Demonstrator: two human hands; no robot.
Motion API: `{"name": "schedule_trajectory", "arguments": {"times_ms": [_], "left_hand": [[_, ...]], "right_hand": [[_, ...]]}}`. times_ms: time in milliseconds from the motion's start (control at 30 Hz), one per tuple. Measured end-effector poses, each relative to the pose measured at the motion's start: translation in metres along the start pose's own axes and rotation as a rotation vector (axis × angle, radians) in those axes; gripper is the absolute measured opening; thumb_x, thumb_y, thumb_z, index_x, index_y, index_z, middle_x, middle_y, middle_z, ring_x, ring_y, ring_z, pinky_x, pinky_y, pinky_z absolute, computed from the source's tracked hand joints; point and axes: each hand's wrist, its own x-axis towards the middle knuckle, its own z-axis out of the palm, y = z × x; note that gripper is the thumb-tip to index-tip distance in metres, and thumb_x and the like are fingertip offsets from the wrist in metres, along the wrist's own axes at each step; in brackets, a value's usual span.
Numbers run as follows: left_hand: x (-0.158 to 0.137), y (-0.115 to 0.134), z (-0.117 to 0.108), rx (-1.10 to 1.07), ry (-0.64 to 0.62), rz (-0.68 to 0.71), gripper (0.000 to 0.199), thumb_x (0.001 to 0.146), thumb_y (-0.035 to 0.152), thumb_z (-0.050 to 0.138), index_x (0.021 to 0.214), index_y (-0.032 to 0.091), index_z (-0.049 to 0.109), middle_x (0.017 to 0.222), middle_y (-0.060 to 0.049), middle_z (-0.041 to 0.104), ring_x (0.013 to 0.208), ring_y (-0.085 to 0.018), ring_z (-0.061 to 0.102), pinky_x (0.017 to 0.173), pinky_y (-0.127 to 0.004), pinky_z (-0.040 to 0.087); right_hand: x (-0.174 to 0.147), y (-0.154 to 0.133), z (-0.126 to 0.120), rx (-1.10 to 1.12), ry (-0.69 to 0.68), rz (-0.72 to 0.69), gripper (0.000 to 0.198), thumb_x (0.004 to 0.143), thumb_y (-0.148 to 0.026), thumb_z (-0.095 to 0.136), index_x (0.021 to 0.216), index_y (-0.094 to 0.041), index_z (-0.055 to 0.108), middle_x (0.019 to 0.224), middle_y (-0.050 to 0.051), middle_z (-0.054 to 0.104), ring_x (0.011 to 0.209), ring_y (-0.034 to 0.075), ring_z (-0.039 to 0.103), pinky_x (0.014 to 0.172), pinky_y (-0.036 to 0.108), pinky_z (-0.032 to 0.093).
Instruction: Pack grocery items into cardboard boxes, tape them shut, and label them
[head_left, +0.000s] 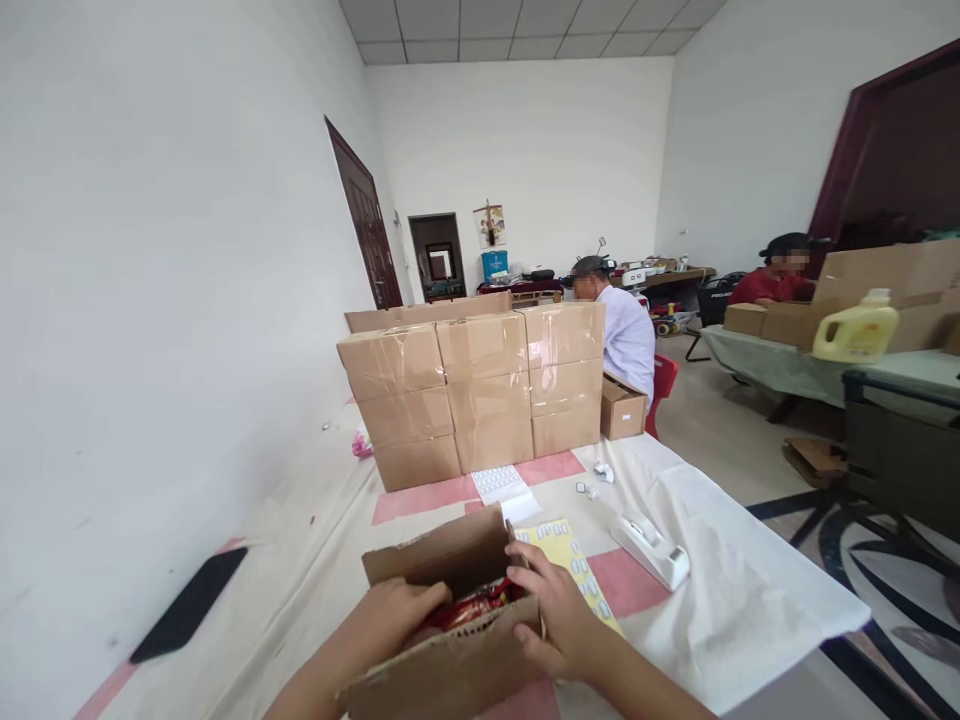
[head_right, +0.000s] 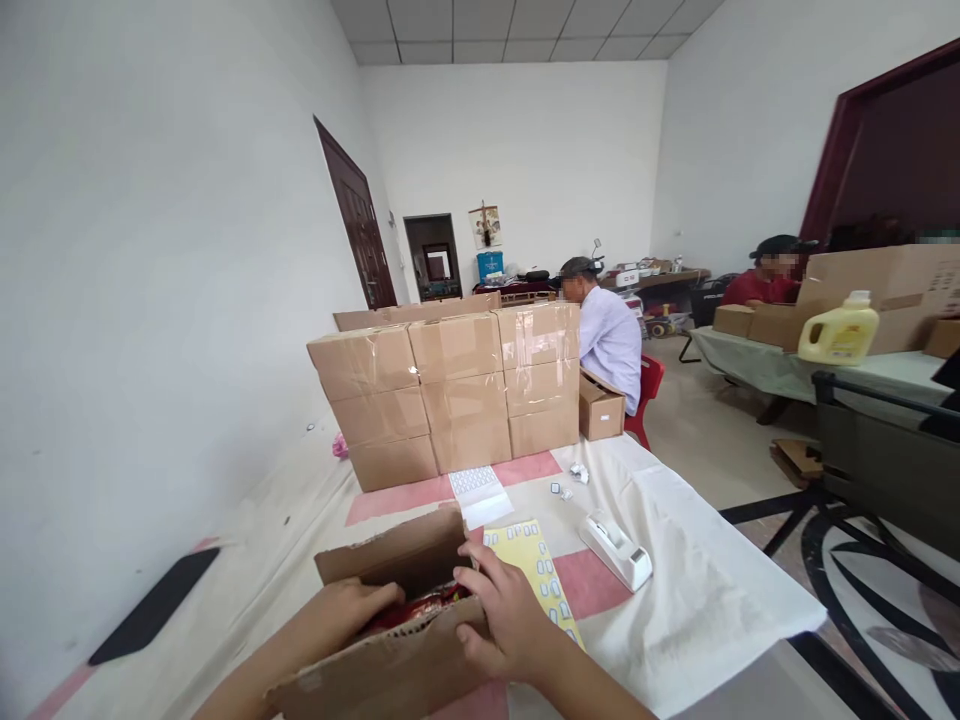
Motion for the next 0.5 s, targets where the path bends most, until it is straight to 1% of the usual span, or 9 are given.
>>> {"name": "schedule_trajectory", "arguments": {"times_ms": [67, 100, 167, 233, 300, 400, 467, 500], "left_hand": [[-0.008, -0.007, -0.004, 0.077, 0.081, 0.002, 0.031, 0.101, 0.047, 0.051, 0.114, 0.025, 0.068, 0.104, -0.004, 0.077, 0.093, -0.024, 0.069, 0.080, -0.034, 0.042], [-0.012, -0.010, -0.006, 0.119, 0.124, 0.000, 0.029, 0.101, 0.046, 0.051, 0.110, 0.025, 0.069, 0.103, -0.004, 0.076, 0.095, -0.025, 0.067, 0.084, -0.036, 0.041], [-0.022, -0.013, -0.007, 0.183, 0.175, 0.014, 0.028, 0.102, 0.044, 0.049, 0.096, 0.025, 0.069, 0.094, -0.003, 0.074, 0.095, -0.025, 0.063, 0.088, -0.038, 0.039], [-0.031, -0.012, -0.005, 0.209, 0.170, 0.075, 0.031, 0.104, 0.043, 0.046, 0.090, 0.025, 0.068, 0.087, -0.002, 0.071, 0.091, -0.023, 0.060, 0.085, -0.038, 0.036], [-0.036, -0.008, -0.002, 0.207, 0.161, 0.141, 0.029, 0.105, 0.040, 0.045, 0.094, 0.026, 0.067, 0.085, -0.001, 0.070, 0.087, -0.022, 0.057, 0.080, -0.036, 0.035], [-0.039, -0.003, 0.000, 0.195, 0.176, 0.199, 0.024, 0.104, 0.037, 0.046, 0.095, 0.025, 0.065, 0.081, 0.000, 0.068, 0.080, -0.021, 0.054, 0.074, -0.035, 0.034], [-0.040, -0.003, 0.001, 0.187, 0.240, 0.236, 0.019, 0.103, 0.037, 0.050, 0.098, 0.025, 0.064, 0.082, 0.001, 0.068, 0.077, -0.020, 0.054, 0.072, -0.034, 0.035], [-0.041, -0.005, 0.002, 0.182, 0.305, 0.257, 0.018, 0.102, 0.037, 0.051, 0.098, 0.025, 0.063, 0.082, 0.001, 0.068, 0.076, -0.019, 0.055, 0.071, -0.033, 0.036]], "right_hand": [[0.000, 0.000, 0.000, -0.002, 0.026, -0.001, 0.053, 0.098, -0.041, 0.046, 0.147, -0.022, 0.036, 0.145, 0.019, 0.051, 0.134, 0.030, 0.056, 0.094, 0.040, 0.055], [0.001, -0.001, 0.001, 0.001, 0.034, 0.004, 0.053, 0.098, -0.042, 0.046, 0.147, -0.023, 0.036, 0.145, 0.019, 0.051, 0.133, 0.030, 0.056, 0.093, 0.040, 0.056], [0.000, -0.001, 0.001, 0.014, 0.042, 0.017, 0.055, 0.098, -0.043, 0.048, 0.148, -0.023, 0.036, 0.145, 0.019, 0.050, 0.132, 0.030, 0.057, 0.091, 0.039, 0.056], [0.000, -0.002, 0.002, 0.031, 0.038, 0.030, 0.058, 0.096, -0.045, 0.050, 0.148, -0.024, 0.036, 0.145, 0.019, 0.049, 0.132, 0.031, 0.057, 0.090, 0.039, 0.056], [0.000, -0.003, 0.003, 0.055, 0.020, 0.065, 0.061, 0.094, -0.046, 0.053, 0.148, -0.023, 0.037, 0.145, 0.019, 0.049, 0.133, 0.032, 0.056, 0.091, 0.040, 0.056], [0.001, -0.003, 0.006, 0.113, -0.012, 0.163, 0.064, 0.090, -0.047, 0.059, 0.146, -0.022, 0.041, 0.144, 0.019, 0.049, 0.133, 0.034, 0.056, 0.094, 0.042, 0.056], [0.002, -0.002, 0.008, 0.159, -0.008, 0.212, 0.067, 0.088, -0.049, 0.062, 0.146, -0.022, 0.042, 0.144, 0.019, 0.049, 0.131, 0.034, 0.057, 0.095, 0.044, 0.055], [0.002, -0.002, 0.008, 0.179, 0.001, 0.224, 0.068, 0.087, -0.050, 0.063, 0.146, -0.022, 0.042, 0.144, 0.019, 0.048, 0.131, 0.034, 0.057, 0.096, 0.044, 0.055]]}}
